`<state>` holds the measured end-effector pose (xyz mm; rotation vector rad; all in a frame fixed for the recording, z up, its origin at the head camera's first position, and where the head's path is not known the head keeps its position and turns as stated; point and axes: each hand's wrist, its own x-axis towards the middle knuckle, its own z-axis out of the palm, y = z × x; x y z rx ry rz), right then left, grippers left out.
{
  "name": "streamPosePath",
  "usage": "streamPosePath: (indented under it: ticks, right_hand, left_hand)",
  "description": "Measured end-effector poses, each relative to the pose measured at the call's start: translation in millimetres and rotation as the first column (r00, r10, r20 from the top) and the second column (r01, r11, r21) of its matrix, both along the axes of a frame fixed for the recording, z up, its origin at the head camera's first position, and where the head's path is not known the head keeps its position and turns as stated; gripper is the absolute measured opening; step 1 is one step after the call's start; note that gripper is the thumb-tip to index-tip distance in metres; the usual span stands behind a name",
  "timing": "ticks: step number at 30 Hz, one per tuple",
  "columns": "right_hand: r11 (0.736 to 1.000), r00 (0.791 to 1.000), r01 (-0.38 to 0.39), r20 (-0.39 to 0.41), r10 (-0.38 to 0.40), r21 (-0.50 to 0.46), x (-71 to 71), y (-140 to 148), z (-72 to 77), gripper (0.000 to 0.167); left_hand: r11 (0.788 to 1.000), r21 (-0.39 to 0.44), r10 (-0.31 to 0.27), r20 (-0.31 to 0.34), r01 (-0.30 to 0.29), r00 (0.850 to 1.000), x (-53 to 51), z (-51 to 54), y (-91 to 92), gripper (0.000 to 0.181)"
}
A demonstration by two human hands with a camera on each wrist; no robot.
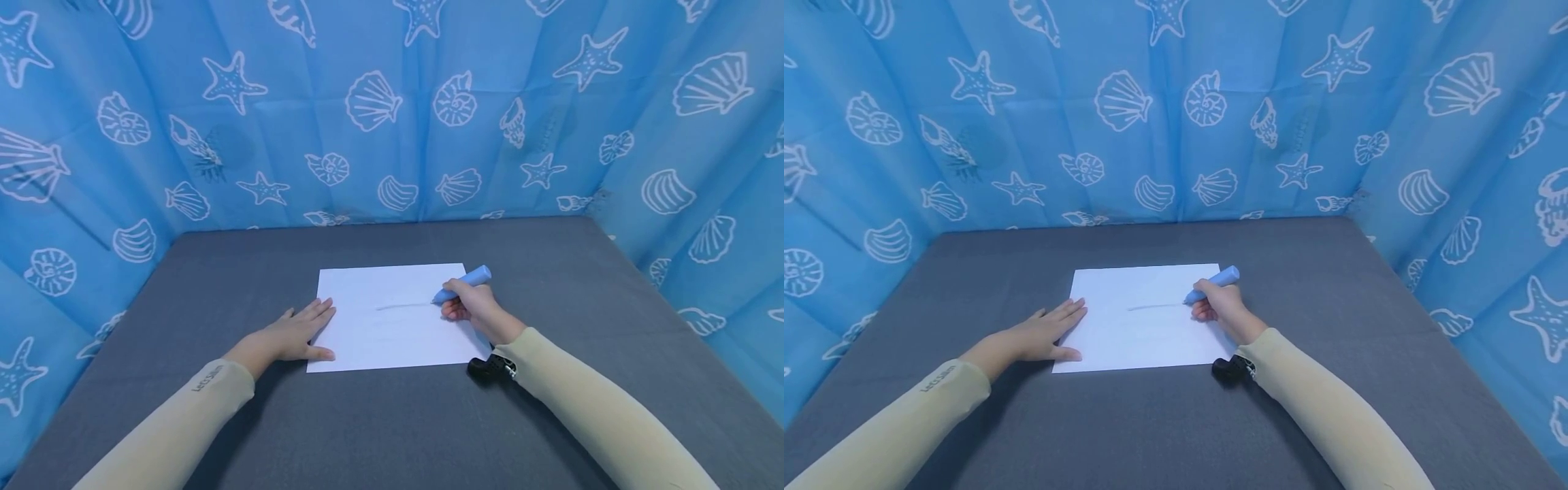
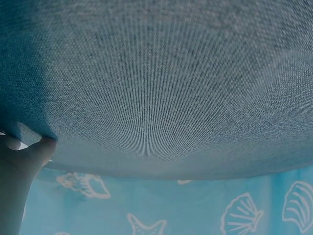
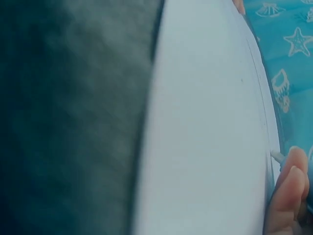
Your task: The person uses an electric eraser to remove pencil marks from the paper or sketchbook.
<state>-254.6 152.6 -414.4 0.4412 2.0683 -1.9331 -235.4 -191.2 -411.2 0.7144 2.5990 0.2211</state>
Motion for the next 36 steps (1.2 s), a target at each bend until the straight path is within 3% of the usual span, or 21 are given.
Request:
streamPosePath:
  ticks: [36]
  right_hand:
    - [1.0,1.0,0.011,-0.022,-0.011,-0.008,-1.2,-1.2,-2.0,0.028]
  left_hand:
    - [1.0,-0.001,-0.004,0.001,0.004,1.0,0.4,-0.2,0.5,0.098]
